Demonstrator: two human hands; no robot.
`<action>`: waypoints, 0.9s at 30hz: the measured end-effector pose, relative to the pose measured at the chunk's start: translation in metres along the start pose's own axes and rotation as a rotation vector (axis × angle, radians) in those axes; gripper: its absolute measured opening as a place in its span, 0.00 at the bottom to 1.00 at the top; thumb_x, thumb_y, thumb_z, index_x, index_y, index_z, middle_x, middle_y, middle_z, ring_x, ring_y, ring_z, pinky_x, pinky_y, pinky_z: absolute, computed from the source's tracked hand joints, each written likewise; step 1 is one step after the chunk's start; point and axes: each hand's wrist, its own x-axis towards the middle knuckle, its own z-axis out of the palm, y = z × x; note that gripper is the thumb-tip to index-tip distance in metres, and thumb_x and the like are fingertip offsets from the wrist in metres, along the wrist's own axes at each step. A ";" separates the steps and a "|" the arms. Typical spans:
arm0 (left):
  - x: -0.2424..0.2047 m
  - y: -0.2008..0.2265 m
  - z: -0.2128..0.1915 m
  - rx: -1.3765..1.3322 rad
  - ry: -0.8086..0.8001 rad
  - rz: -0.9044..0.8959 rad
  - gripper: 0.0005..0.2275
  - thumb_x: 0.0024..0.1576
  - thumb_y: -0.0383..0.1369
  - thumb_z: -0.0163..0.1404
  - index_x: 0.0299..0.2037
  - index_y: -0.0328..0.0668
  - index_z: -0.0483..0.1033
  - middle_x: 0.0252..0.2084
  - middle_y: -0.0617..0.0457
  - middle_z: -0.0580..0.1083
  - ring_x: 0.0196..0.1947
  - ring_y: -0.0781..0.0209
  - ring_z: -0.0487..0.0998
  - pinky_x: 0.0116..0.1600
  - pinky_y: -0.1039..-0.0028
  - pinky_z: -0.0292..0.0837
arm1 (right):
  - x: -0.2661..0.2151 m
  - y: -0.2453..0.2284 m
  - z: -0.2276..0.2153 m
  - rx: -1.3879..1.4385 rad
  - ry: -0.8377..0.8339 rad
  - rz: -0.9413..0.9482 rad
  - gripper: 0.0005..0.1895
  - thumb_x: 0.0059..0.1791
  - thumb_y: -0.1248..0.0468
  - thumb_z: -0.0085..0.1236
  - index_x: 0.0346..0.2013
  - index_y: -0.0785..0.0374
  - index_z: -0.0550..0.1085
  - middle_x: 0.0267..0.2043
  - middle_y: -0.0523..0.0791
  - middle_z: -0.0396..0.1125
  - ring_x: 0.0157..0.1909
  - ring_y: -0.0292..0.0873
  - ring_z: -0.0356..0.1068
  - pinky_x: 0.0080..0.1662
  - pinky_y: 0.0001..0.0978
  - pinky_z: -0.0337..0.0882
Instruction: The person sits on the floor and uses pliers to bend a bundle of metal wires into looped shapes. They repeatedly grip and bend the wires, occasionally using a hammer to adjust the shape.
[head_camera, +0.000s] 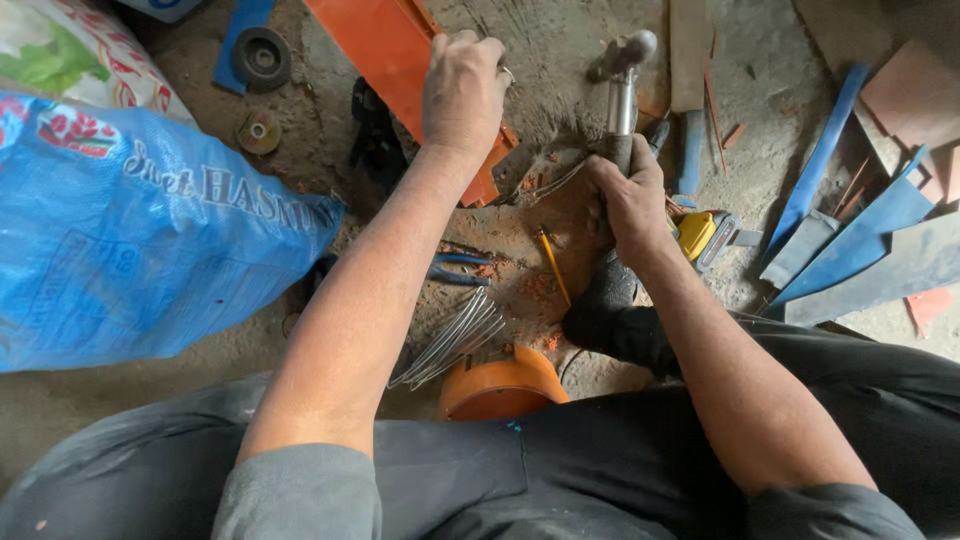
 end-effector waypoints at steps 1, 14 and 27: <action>0.004 -0.001 0.007 0.035 -0.019 0.009 0.07 0.49 0.26 0.63 0.37 0.39 0.83 0.38 0.47 0.77 0.45 0.48 0.73 0.55 0.61 0.73 | 0.001 -0.003 0.000 -0.007 -0.011 -0.020 0.09 0.54 0.64 0.56 0.43 0.58 0.64 0.27 0.39 0.60 0.21 0.32 0.59 0.21 0.26 0.64; 0.015 -0.040 0.041 0.275 -0.134 0.313 0.05 0.56 0.20 0.56 0.39 0.37 0.81 0.46 0.48 0.76 0.49 0.52 0.73 0.59 0.58 0.73 | 0.009 -0.009 -0.001 -0.023 -0.057 -0.011 0.11 0.54 0.65 0.57 0.46 0.58 0.64 0.30 0.38 0.61 0.25 0.32 0.61 0.26 0.25 0.65; 0.025 0.018 0.085 0.100 -0.070 -0.011 0.05 0.53 0.30 0.61 0.37 0.42 0.82 0.45 0.50 0.78 0.49 0.53 0.73 0.57 0.49 0.68 | 0.012 -0.021 -0.003 -0.039 0.054 0.067 0.07 0.52 0.66 0.57 0.41 0.60 0.67 0.28 0.38 0.61 0.23 0.31 0.62 0.24 0.26 0.67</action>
